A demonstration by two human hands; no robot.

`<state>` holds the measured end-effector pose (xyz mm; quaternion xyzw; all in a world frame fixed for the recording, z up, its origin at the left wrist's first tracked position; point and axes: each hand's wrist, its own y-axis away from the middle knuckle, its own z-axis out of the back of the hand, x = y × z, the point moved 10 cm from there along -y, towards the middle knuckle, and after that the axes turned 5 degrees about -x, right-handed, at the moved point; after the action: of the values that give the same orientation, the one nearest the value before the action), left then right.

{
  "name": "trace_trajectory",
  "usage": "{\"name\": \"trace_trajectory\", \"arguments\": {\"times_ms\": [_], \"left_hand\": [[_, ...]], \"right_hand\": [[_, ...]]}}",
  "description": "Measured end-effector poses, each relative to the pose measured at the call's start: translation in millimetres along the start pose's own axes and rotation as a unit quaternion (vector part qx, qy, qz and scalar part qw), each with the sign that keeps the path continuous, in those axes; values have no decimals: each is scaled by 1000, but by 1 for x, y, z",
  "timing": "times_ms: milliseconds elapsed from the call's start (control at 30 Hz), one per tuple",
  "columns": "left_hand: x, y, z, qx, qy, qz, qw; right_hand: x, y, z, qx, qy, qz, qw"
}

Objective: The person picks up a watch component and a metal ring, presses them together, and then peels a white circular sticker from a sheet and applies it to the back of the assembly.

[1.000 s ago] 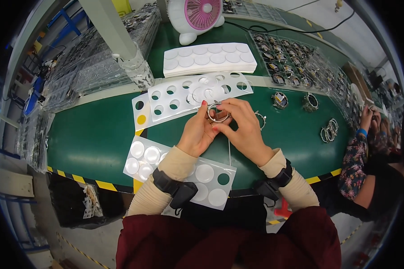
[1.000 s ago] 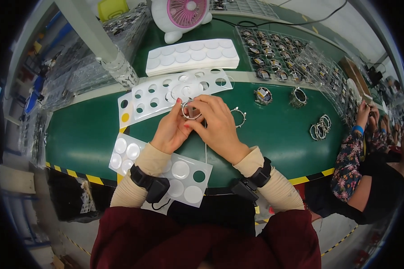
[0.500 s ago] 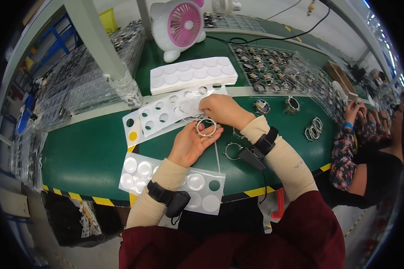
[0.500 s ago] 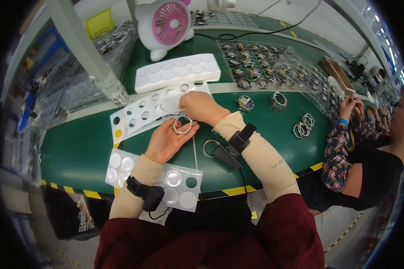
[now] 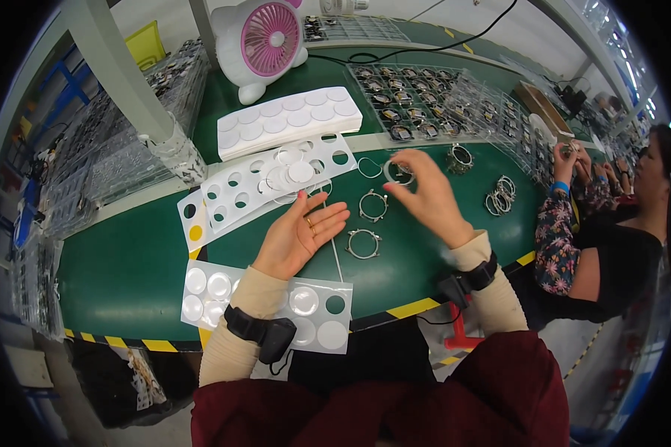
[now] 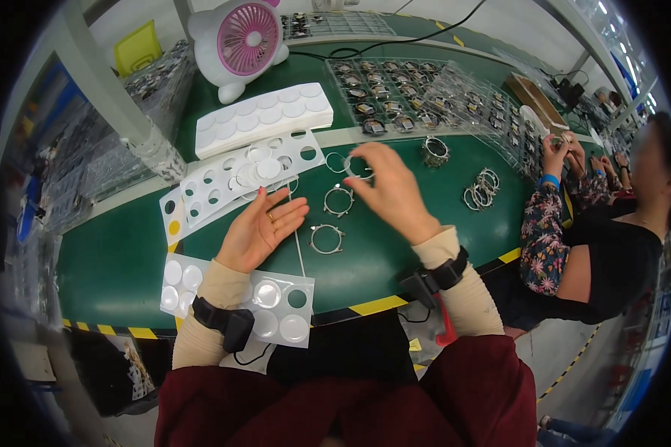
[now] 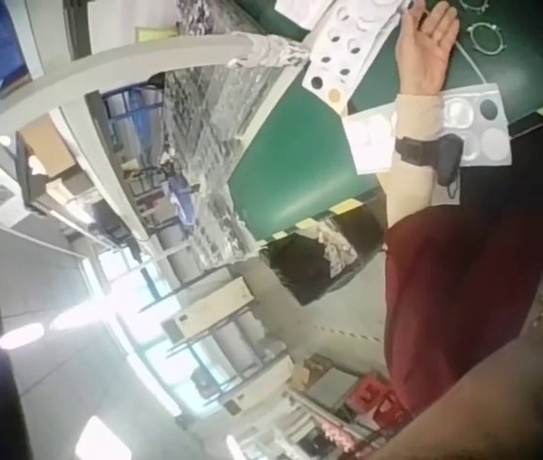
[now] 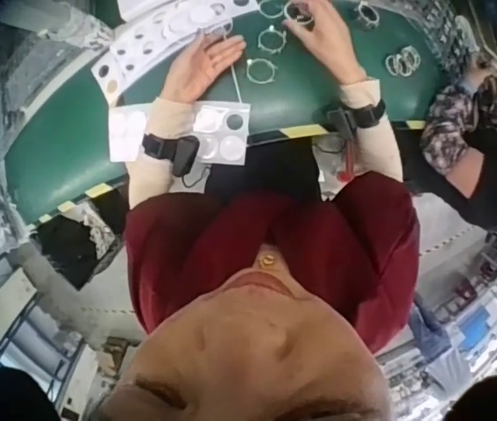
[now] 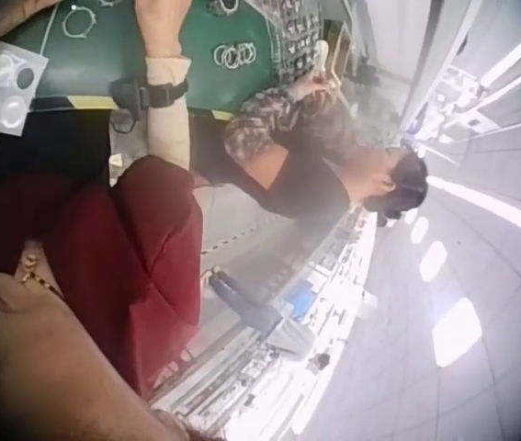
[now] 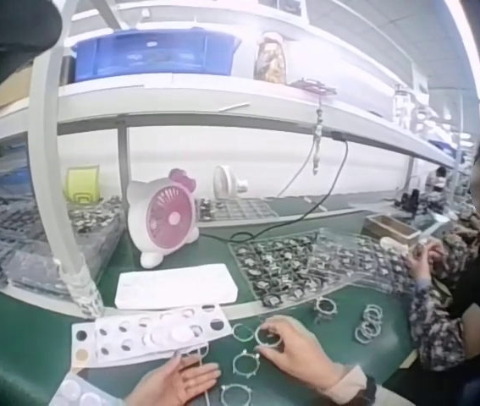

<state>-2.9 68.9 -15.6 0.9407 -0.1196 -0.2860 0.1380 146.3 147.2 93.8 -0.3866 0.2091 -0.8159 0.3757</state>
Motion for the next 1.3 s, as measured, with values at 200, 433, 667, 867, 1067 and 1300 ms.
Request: {"name": "trace_trajectory", "arguments": {"times_ms": [200,433,667,867,1067,1300], "left_hand": [[-8,-5,8,-21,11,-36,999],[-28,-4,11,-31,-10,-88,996],[-55,72,-29,-14,-330,-116,937],[-34,123,18,-142,-678,-136,708],[-15,122,8,-165,-781,-236,554],[-21,126,25,-174,-731,-224,620]], "right_hand": [[-34,40,19,8,89,-78,993],[32,32,-9,10,67,37,997],[9,36,-48,171,146,21,974],[20,35,-41,115,106,45,987],[108,52,-64,129,-23,123,984],[113,83,-129,517,-30,-75,852]]}}
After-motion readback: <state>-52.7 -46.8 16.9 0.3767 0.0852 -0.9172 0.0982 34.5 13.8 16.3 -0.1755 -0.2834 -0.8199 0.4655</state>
